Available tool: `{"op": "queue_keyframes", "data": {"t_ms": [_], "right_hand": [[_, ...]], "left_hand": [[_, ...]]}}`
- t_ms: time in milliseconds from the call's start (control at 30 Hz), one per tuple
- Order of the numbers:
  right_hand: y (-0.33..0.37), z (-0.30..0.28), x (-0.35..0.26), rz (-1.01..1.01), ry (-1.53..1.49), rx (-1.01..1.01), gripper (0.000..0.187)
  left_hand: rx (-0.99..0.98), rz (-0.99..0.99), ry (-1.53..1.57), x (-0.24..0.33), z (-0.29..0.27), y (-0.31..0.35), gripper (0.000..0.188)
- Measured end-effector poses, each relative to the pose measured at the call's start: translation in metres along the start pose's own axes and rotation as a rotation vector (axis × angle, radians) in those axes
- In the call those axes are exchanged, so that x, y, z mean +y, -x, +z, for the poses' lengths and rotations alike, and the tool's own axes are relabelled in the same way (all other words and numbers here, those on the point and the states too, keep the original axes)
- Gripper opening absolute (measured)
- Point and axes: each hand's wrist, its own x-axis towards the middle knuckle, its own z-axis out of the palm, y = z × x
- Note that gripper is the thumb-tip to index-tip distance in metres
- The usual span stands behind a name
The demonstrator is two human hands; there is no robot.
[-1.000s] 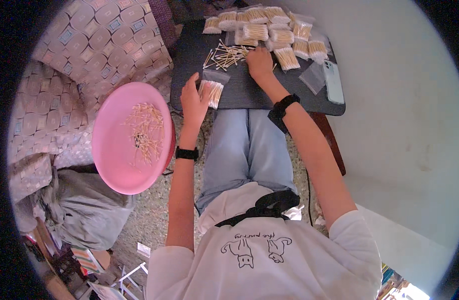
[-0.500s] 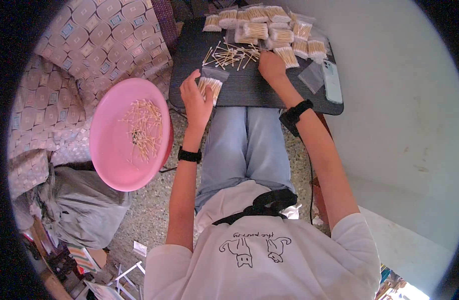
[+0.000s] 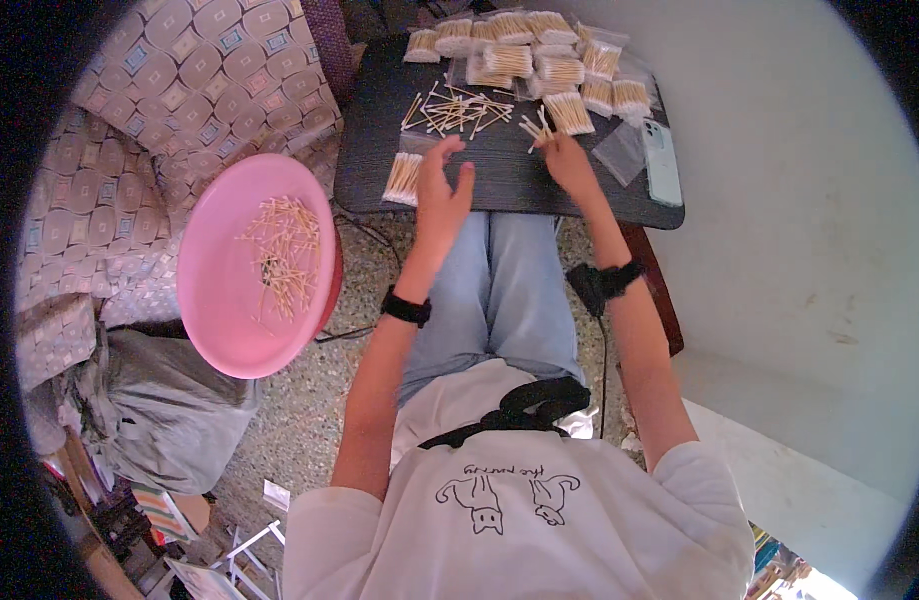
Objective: Manually sorting cotton swabs from a bowl and placing them into small plastic bags.
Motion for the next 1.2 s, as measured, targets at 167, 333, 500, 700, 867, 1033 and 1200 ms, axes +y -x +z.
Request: {"op": "queue_keyframes", "data": {"t_ms": [167, 333, 500, 700, 867, 1033, 1200], "right_hand": [[0.053, 0.016, -0.02, -0.036, -0.367, -0.155, 0.029], [0.087, 0.02, -0.053, 0.023, -0.416, -0.076, 0.031], [0.083, 0.036, -0.034, 0.134, -0.645, -0.199, 0.033], [0.084, 0.037, -0.052, -0.001, -0.627, -0.182, 0.033], [0.087, 0.027, -0.058, 0.119, -0.949, -0.329, 0.031], [0.091, 0.029, -0.059, 0.152, -1.063, -0.419, 0.027], [0.09, 0.04, -0.056, 0.061, -1.046, -0.275, 0.028]], "left_hand": [[-0.025, -0.577, 0.669, 0.002, 0.047, -0.004, 0.069], [-0.176, -0.626, 0.963, 0.039, 0.05, -0.008, 0.044], [-0.131, -0.544, 0.976, 0.031, 0.05, -0.002, 0.023], [-0.104, -0.532, 1.22, 0.024, 0.037, -0.008, 0.024], [-0.027, -0.595, 1.212, 0.029, 0.031, -0.006, 0.016], [-0.082, -0.53, 1.147, 0.024, 0.026, 0.002, 0.022], [-0.007, -0.691, 1.218, 0.048, 0.024, 0.002, 0.026]]}}
